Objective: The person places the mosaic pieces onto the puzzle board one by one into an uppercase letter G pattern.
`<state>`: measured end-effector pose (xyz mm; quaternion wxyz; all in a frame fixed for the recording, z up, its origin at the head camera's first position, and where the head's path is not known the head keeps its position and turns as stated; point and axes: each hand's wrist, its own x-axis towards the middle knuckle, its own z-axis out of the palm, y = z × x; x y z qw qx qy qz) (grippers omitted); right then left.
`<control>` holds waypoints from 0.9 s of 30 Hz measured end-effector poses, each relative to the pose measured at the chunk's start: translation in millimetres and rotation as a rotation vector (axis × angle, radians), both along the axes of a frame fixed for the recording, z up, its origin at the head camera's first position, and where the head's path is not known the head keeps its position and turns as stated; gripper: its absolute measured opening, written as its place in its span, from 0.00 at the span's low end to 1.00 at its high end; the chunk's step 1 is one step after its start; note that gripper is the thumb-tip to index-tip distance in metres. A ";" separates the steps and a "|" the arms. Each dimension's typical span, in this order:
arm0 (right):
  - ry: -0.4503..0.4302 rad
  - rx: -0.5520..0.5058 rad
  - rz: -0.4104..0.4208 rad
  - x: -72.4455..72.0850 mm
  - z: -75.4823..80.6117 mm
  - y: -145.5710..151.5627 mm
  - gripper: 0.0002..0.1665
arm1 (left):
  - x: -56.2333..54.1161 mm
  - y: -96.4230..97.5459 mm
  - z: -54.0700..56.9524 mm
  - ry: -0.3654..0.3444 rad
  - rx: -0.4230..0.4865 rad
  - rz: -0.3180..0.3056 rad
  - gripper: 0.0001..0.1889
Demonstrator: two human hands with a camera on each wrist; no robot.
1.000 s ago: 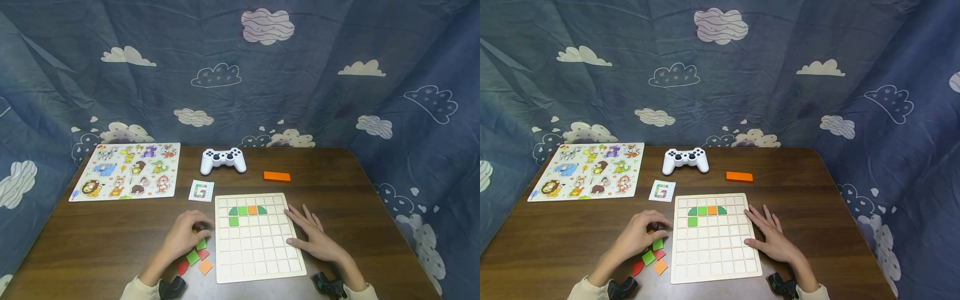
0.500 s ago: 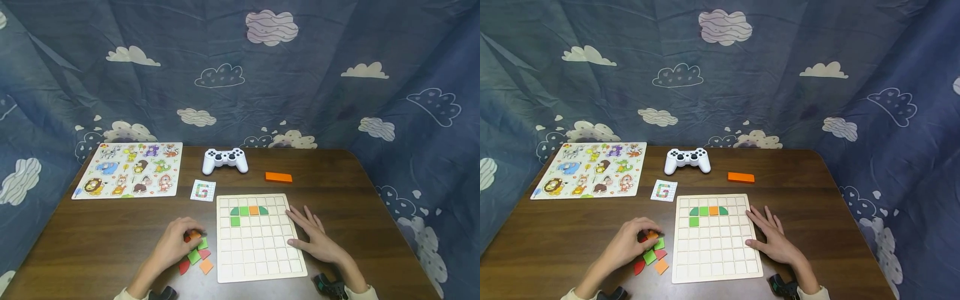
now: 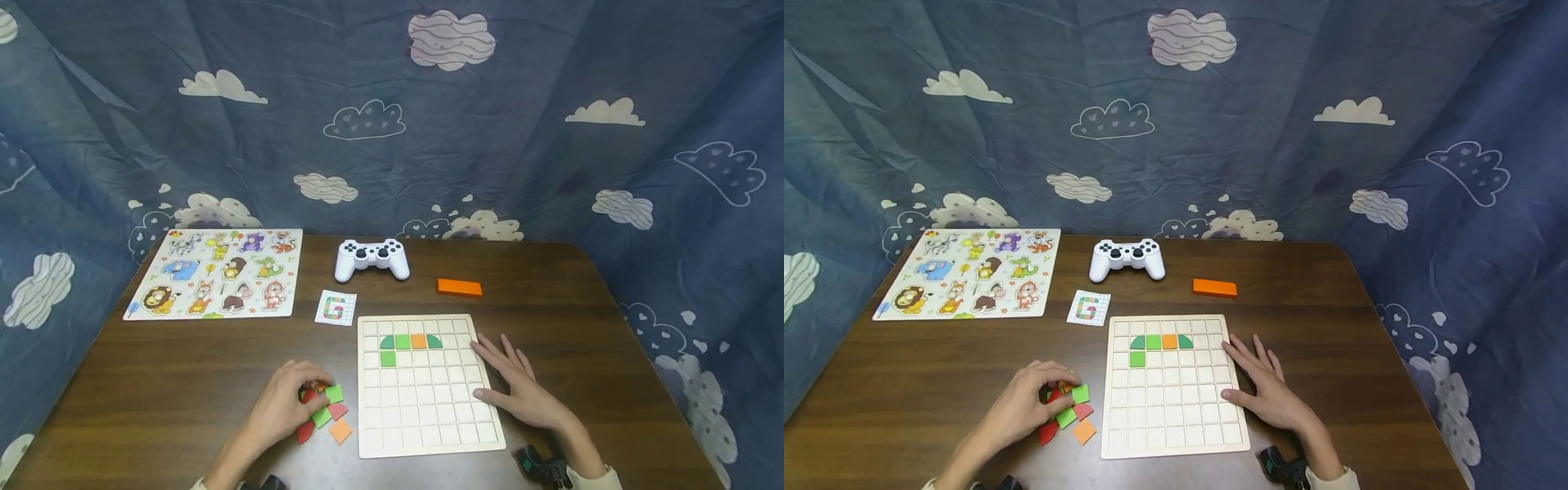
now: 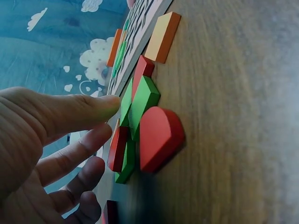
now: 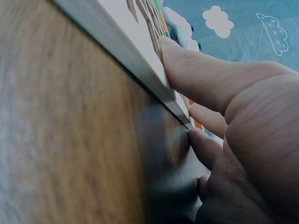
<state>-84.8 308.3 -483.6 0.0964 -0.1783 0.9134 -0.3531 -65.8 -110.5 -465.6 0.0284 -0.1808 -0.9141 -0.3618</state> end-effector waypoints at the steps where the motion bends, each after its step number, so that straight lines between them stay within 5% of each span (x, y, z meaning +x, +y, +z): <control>1: -0.004 0.004 -0.003 0.0 -0.3 0.3 0.47 | 1.2 -0.1 0.0 0.006 -0.003 0.002 0.13; 13: -0.014 0.028 -0.012 -0.6 0.7 0.2 0.47 | 15.7 -8.7 0.2 0.034 0.060 0.008 0.15; 27: -0.009 0.023 -0.015 -0.7 2.6 -1.0 0.48 | -3.0 -4.2 -0.7 -0.056 0.005 0.197 0.13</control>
